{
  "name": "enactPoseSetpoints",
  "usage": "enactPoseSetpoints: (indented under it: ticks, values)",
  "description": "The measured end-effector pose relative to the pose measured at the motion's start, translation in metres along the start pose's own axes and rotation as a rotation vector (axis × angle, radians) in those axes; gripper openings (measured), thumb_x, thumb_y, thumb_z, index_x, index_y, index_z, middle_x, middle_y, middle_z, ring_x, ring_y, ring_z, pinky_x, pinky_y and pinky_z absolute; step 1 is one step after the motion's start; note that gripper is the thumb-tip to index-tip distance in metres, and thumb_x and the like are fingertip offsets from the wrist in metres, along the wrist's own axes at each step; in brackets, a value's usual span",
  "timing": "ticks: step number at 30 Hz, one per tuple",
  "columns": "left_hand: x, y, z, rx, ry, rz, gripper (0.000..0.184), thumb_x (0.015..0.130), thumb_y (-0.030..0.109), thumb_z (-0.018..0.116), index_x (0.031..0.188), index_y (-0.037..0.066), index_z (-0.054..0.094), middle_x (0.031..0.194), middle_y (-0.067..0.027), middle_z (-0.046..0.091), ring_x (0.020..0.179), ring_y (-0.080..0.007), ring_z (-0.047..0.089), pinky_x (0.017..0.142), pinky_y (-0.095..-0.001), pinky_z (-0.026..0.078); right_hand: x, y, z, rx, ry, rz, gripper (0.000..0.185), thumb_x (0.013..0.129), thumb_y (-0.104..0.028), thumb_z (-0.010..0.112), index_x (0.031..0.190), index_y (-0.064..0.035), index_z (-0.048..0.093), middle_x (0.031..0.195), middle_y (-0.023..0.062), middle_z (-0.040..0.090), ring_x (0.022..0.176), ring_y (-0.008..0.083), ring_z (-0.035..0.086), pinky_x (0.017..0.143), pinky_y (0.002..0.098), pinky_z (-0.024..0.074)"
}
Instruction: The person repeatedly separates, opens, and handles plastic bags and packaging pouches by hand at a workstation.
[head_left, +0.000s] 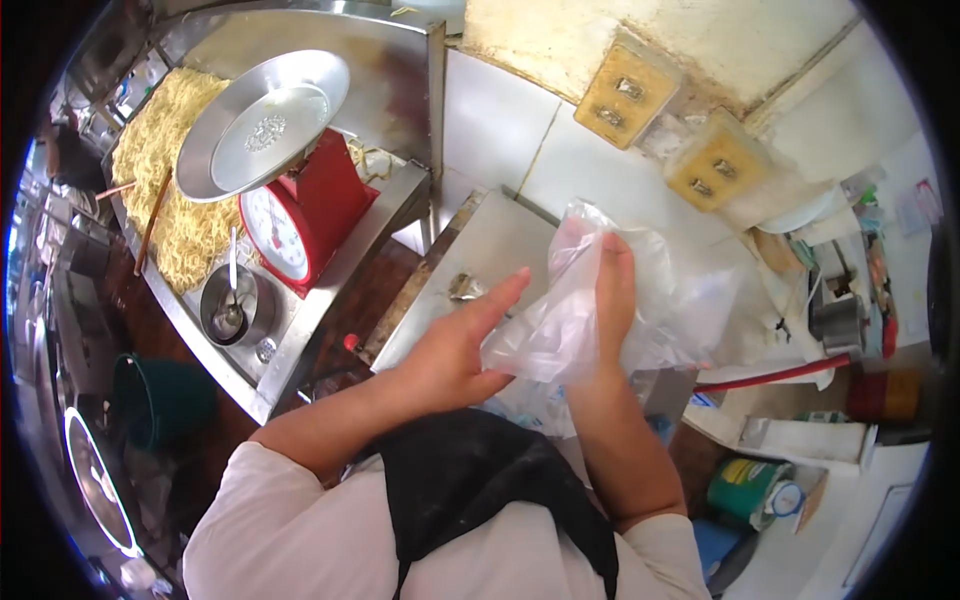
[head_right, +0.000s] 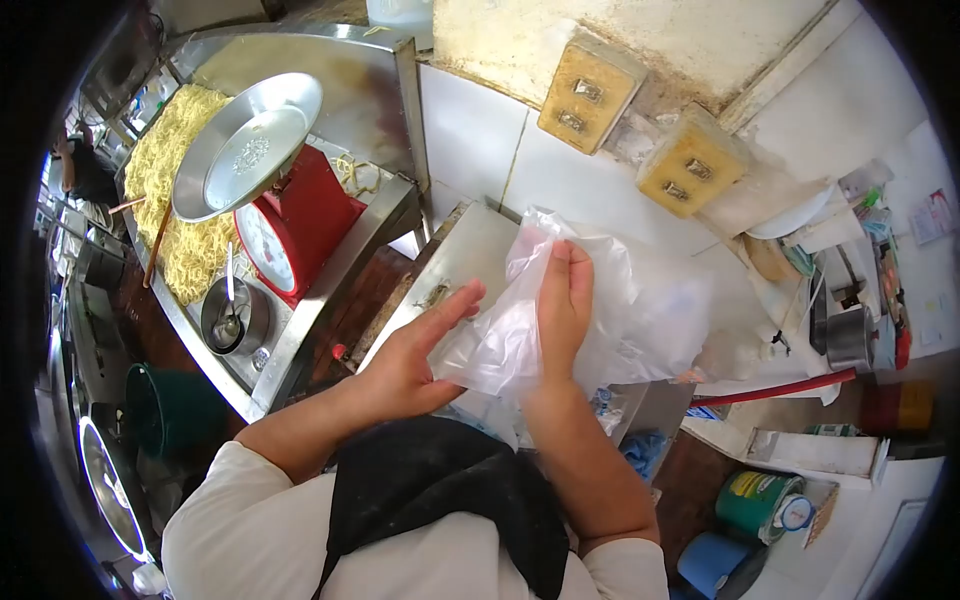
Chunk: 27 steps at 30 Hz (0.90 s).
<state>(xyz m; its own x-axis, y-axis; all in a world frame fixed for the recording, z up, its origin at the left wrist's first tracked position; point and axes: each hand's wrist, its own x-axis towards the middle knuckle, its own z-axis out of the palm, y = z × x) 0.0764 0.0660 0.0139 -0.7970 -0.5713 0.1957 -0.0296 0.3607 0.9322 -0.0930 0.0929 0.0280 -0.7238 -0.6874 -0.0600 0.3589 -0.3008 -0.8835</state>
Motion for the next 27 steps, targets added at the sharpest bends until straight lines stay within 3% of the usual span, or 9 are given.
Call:
enactPoseSetpoints:
  ticks: [2,4,5,6,9,10,13,14,27]
  values:
    - [0.001,-0.003,0.006,-0.014,-0.002,0.041,0.073,0.085,0.002,0.061,0.151,0.001,0.031,0.150,-0.0169,0.043,0.134,-0.0244,0.048,0.111,-0.0331,0.036,-0.004,-0.004,0.001,-0.068,0.000,-0.002,0.026,0.104,-0.027,0.050,0.112,-0.0025,0.056,0.103,0.0022,0.057,0.094,0.0082,0.050,0.085,0.0243,0.0430]
    - [0.000,-0.013,0.012,-0.572,-0.012,-0.300,0.066,0.092,0.012,0.059,0.151,0.002,0.032,0.151,-0.0151,0.042,0.135,-0.0240,0.046,0.110,-0.0327,0.036,-0.005,0.001,-0.003,-0.189,-0.038,-0.045,0.032,0.102,-0.028,0.054,0.120,-0.0012,0.055,0.117,0.0101,0.059,0.108,0.0159,0.054,0.094,0.0308,0.0431]
    - [0.000,-0.017,0.014,-0.849,-0.014,-0.471,0.063,0.095,0.016,0.059,0.151,0.003,0.033,0.151,-0.0142,0.042,0.135,-0.0238,0.045,0.110,-0.0325,0.036,-0.008,0.000,-0.002,-0.376,-0.098,-0.288,0.039,0.101,-0.030,0.054,0.126,-0.0006,0.053,0.126,0.0152,0.054,0.116,0.0229,0.050,0.099,0.0357,0.0397]
    - [-0.001,-0.017,0.014,-0.925,0.005,-0.453,0.060,0.101,0.037,0.050,0.150,0.005,0.035,0.151,-0.0130,0.042,0.137,-0.0240,0.042,0.114,-0.0351,0.032,-0.013,-0.002,-0.001,-0.559,-0.158,-0.533,0.046,0.100,-0.032,0.055,0.132,0.0000,0.050,0.135,0.0202,0.049,0.125,0.0298,0.046,0.104,0.0406,0.0363]
    - [0.004,0.009,0.001,-1.208,-0.122,-0.380,0.067,0.102,0.048,0.044,0.152,0.005,0.031,0.154,-0.0132,0.036,0.142,-0.0244,0.035,0.118,-0.0382,0.024,-0.047,-0.020,0.010,-1.080,-0.447,-0.836,0.064,0.097,-0.040,0.054,0.144,0.0009,0.041,0.151,0.0298,0.031,0.140,0.0452,0.030,0.113,0.0516,0.0243]
    - [0.003,0.030,0.002,-1.288,-0.025,-0.319,0.089,0.095,0.070,0.033,0.155,0.005,0.021,0.159,-0.0127,0.026,0.147,-0.0241,0.026,0.121,-0.0403,0.017,-0.054,-0.024,0.013,-1.251,-0.561,-0.856,0.069,0.096,-0.043,0.053,0.147,0.0010,0.037,0.155,0.0321,0.024,0.143,0.0494,0.023,0.115,0.0546,0.0201]
    - [0.013,0.012,0.000,-1.446,-0.257,-0.112,0.116,0.080,0.091,0.024,0.156,0.004,0.013,0.162,-0.0115,0.018,0.149,-0.0242,0.020,0.122,-0.0400,0.013,-0.024,0.003,-0.002,-1.182,-0.493,-0.784,0.072,0.096,-0.050,0.048,0.146,0.0000,0.039,0.153,0.0314,0.028,0.141,0.0499,0.027,0.114,0.0568,0.0191]
    - [0.022,0.027,0.000,-1.424,-0.185,-0.156,0.135,0.063,0.102,0.016,0.157,0.004,0.011,0.162,-0.0119,0.017,0.149,-0.0248,0.020,0.121,-0.0404,0.015,-0.015,0.013,-0.011,-1.098,-0.478,-0.770,0.071,0.095,-0.050,0.049,0.146,-0.0014,0.040,0.153,0.0305,0.028,0.141,0.0498,0.027,0.114,0.0586,0.0185]
    - [0.023,0.023,0.003,-1.375,-0.186,-0.206,0.125,0.072,0.097,0.013,0.156,0.004,0.016,0.159,-0.0128,0.025,0.146,-0.0242,0.027,0.119,-0.0404,0.022,-0.024,0.015,-0.006,-1.003,-0.516,-0.732,0.059,0.093,-0.031,0.056,0.144,-0.0033,0.043,0.151,0.0289,0.034,0.140,0.0492,0.031,0.114,0.0565,0.0233]
